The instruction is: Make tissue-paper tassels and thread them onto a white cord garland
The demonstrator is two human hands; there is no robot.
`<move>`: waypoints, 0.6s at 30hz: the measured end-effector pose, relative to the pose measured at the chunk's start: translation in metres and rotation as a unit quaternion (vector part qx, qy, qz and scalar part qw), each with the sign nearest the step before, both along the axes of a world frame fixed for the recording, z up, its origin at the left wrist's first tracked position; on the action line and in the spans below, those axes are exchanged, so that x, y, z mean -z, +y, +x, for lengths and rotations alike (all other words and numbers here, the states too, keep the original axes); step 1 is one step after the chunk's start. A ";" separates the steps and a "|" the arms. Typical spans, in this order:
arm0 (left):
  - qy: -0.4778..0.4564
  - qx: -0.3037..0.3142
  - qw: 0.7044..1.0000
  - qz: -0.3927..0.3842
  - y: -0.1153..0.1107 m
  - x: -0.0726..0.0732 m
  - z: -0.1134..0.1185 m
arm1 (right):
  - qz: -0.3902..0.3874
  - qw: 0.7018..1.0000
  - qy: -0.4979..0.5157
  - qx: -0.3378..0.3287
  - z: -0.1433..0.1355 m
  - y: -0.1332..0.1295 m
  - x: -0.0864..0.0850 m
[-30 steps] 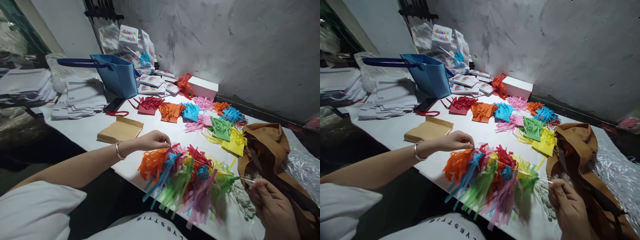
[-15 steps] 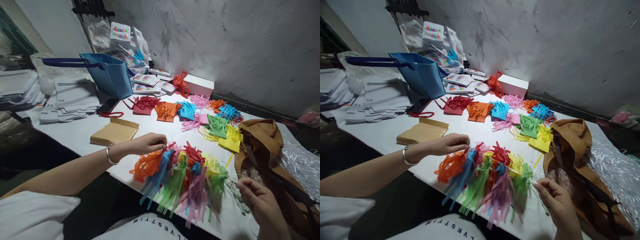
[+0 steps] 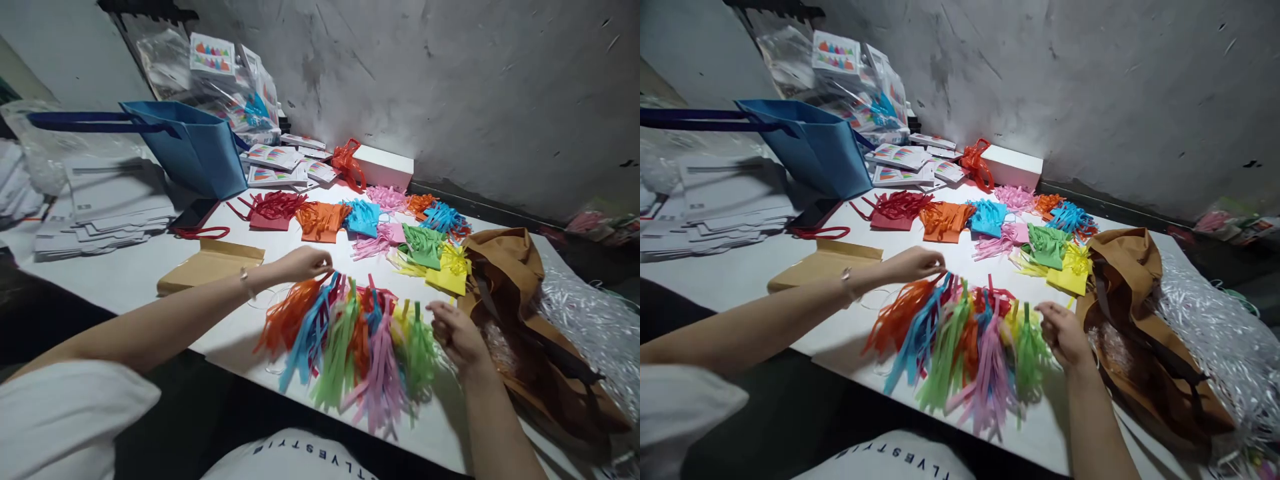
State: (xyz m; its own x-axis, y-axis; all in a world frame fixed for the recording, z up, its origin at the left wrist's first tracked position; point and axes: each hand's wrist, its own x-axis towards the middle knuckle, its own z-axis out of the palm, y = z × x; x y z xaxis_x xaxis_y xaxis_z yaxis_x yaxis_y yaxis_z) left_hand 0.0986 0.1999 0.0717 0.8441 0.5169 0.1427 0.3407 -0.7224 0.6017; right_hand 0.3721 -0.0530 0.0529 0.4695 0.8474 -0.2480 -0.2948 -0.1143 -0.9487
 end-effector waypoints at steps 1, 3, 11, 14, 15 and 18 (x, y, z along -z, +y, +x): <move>-0.012 -0.021 1.000 0.014 0.009 -0.004 0.012 | 0.017 1.000 -0.001 0.019 0.004 0.016 -0.004; -0.044 -0.060 0.997 0.032 0.019 -0.019 0.032 | 0.057 0.997 -0.008 0.054 0.010 0.039 -0.015; -0.142 -0.052 0.987 0.047 -0.087 0.014 0.038 | 0.019 0.998 -0.004 -0.061 -0.078 0.038 0.013; -0.119 -0.024 0.992 0.028 -0.139 0.062 0.033 | -0.010 0.992 -0.002 -0.125 -0.110 0.035 0.042; -0.113 -0.019 0.993 0.016 -0.151 0.072 0.028 | -0.012 0.991 -0.008 -0.135 -0.113 0.034 0.049; -0.090 0.055 0.994 -0.005 -0.168 0.069 0.007 | -0.007 0.989 -0.044 -0.138 -0.107 0.028 0.056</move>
